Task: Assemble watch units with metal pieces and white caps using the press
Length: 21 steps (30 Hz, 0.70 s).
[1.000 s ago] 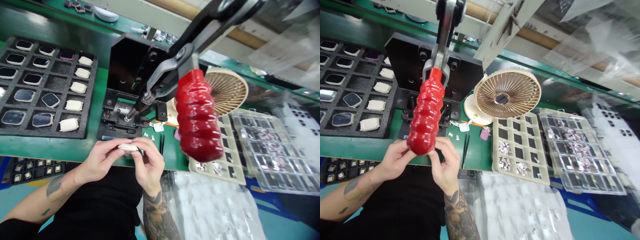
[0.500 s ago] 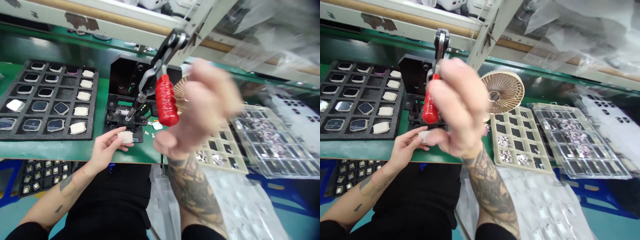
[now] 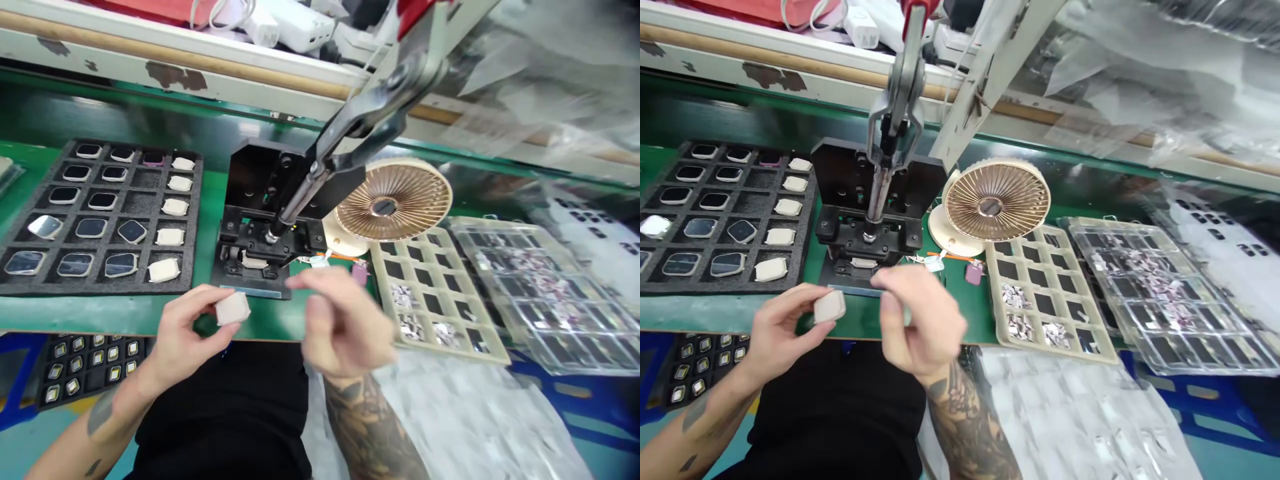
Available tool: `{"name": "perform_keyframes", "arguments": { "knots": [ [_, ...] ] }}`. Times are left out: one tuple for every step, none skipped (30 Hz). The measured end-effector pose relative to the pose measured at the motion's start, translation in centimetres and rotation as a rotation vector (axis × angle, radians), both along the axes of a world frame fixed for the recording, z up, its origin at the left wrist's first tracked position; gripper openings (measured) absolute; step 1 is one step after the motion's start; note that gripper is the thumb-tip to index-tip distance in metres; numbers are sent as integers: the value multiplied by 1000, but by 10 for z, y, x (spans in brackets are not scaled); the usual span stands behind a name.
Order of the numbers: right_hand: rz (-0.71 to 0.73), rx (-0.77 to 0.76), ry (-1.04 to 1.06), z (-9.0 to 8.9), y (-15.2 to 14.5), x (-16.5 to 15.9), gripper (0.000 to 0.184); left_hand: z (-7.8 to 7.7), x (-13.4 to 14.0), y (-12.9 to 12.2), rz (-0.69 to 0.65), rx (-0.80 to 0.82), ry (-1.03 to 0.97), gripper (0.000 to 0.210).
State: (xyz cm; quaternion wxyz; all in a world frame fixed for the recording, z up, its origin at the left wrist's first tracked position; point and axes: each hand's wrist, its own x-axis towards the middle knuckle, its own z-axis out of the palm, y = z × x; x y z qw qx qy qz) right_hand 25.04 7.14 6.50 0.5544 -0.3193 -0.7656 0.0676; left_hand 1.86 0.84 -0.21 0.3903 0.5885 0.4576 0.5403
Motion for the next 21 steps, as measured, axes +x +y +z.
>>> {"name": "perform_keyframes", "arguments": {
  "knots": [
    [50, -45, -69, -13, -3, -4, 41, 1, -8, -4, 36, 67, 107, 41],
    [67, -106, -169, -26, -3, -7, 45, 2, -14, -7, 70, 124, 190, 44],
    [46, -165, -281, -38, -1, -11, 49, 3, -19, -7, 98, 172, 249, 45],
    [8, -212, -389, -48, 3, -14, 52, 4, -22, -7, 113, 205, 289, 45],
    [-28, -252, -486, -55, 9, -18, 54, 6, -23, -5, 117, 225, 315, 44],
    [-50, -290, -575, -61, 16, -21, 55, 8, -23, -3, 112, 233, 333, 43],
    [-58, -329, -649, -64, 23, -24, 55, 10, -22, -1, 100, 233, 348, 41],
    [-58, -365, -696, -65, 30, -26, 53, 12, -21, 2, 90, 232, 368, 40],
    [-55, -391, -712, -66, 34, -27, 50, 15, -19, 4, 86, 235, 395, 40],
    [-52, -409, -697, -65, 35, -28, 47, 16, -18, 5, 94, 243, 433, 40],
    [-54, -416, -654, -64, 34, -27, 44, 18, -17, 7, 113, 253, 481, 41],
    [-57, -414, -593, -63, 29, -26, 42, 18, -16, 8, 137, 267, 537, 43],
    [-60, -403, -523, -62, 21, -25, 43, 18, -15, 10, 160, 284, 600, 44],
    [-61, -385, -452, -62, 12, -22, 46, 18, -12, 13, 180, 305, 666, 46],
    [-61, -366, -387, -62, 2, -19, 51, 19, -8, 17, 193, 332, 734, 45],
    [-60, -349, -334, -62, -9, -16, 56, 20, -3, 23, 195, 351, 808, 43],
    [-61, -339, -295, -62, -18, -12, 61, 21, 3, 30, 182, 352, 888, 40],
    [-67, -333, -269, -62, -26, -8, 64, 24, 11, 38, 156, 330, 970, 36],
    [-77, -327, -253, -62, -32, -4, 66, 28, 18, 46, 116, 282, 1048, 32],
    [-90, -322, -245, -61, -35, 0, 67, 31, 25, 55, 68, 215, 1118, 29],
    [-104, -313, -245, -59, -37, 3, 68, 35, 32, 63, 17, 143, 1174, 28]
  ]
}}
